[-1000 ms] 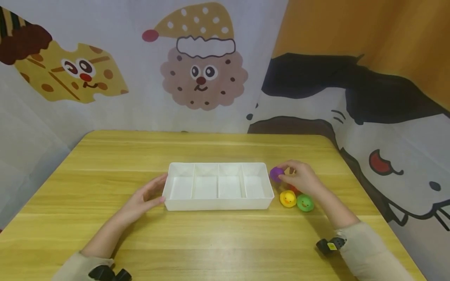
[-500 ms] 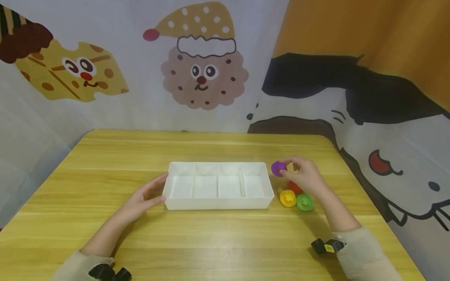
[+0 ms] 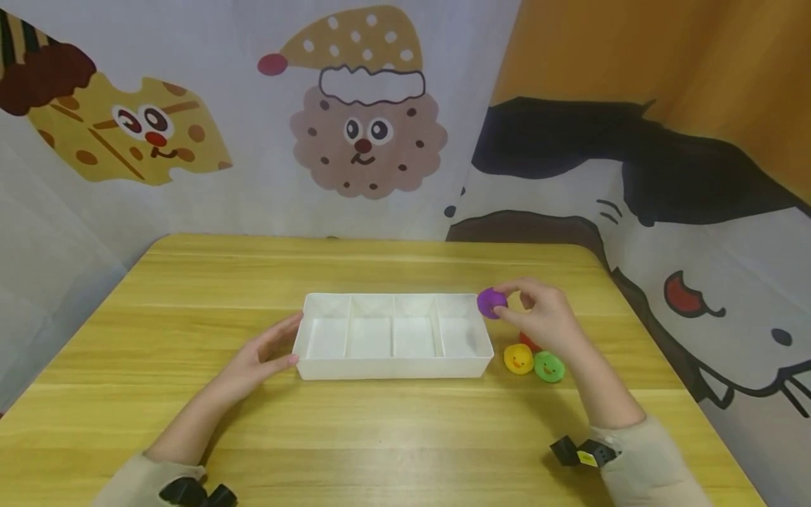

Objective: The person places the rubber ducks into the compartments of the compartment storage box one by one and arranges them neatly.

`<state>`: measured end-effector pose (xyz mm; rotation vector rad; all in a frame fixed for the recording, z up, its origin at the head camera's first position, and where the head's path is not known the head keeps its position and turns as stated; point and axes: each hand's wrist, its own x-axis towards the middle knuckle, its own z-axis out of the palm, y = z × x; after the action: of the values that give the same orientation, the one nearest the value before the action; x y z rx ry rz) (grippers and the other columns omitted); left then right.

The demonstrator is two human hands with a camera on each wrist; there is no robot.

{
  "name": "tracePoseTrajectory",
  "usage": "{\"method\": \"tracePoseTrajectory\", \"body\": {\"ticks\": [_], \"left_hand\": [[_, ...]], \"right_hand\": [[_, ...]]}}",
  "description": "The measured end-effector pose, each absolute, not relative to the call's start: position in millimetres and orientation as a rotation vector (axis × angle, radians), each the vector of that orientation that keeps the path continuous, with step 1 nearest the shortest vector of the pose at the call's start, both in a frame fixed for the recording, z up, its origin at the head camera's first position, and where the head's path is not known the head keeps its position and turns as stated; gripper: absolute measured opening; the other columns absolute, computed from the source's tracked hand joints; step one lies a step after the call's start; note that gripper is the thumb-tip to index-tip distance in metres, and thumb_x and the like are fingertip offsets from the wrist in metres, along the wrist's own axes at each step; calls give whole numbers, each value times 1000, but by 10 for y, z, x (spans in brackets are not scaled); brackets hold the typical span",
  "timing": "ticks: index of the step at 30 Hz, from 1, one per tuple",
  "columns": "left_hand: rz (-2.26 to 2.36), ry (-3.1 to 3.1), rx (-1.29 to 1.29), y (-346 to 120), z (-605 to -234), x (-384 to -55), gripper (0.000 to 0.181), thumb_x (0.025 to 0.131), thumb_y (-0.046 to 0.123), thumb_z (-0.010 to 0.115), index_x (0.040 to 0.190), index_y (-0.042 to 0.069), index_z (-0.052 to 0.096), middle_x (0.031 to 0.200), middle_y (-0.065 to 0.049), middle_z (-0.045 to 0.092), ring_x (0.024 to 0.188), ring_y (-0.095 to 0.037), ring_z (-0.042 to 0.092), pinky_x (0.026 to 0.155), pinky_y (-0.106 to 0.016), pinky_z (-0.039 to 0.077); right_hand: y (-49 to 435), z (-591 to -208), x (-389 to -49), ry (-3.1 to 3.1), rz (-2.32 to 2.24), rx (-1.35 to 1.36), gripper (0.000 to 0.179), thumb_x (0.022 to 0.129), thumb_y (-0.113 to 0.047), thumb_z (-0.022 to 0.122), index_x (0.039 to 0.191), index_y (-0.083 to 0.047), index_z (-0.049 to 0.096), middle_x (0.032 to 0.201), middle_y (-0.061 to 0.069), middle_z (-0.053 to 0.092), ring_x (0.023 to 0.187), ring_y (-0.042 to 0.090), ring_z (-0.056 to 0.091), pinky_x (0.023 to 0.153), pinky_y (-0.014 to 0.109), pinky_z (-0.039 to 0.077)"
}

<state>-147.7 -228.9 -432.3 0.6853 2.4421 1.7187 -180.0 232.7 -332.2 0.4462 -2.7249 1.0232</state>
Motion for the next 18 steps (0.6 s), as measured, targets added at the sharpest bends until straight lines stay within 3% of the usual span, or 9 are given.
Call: {"method": "tracePoseTrajectory", "body": {"ticks": [7,18], "left_hand": [[1720,2440,701,-2283,-4321,-1470,64,95,7,59,151,10,29,147,-20,37,127,-38,41,100,-47,37],[1726,2445,702,-2286,-4334,-1472,63,95,7,59,151,11,30,146,-19,39,126,-37,42,99,-41,40]], "right_hand": [[2191,-3276,-1740,-2688,1058,474,21,82,-14,77,102,-10,72,72,3,50,69,21,41,55,30,32],[1979,-3205,-1671,-2685,1137,524,25,81,-13,77,106,-12,72,74,3,52,71,21,42,58,30,33]]}}
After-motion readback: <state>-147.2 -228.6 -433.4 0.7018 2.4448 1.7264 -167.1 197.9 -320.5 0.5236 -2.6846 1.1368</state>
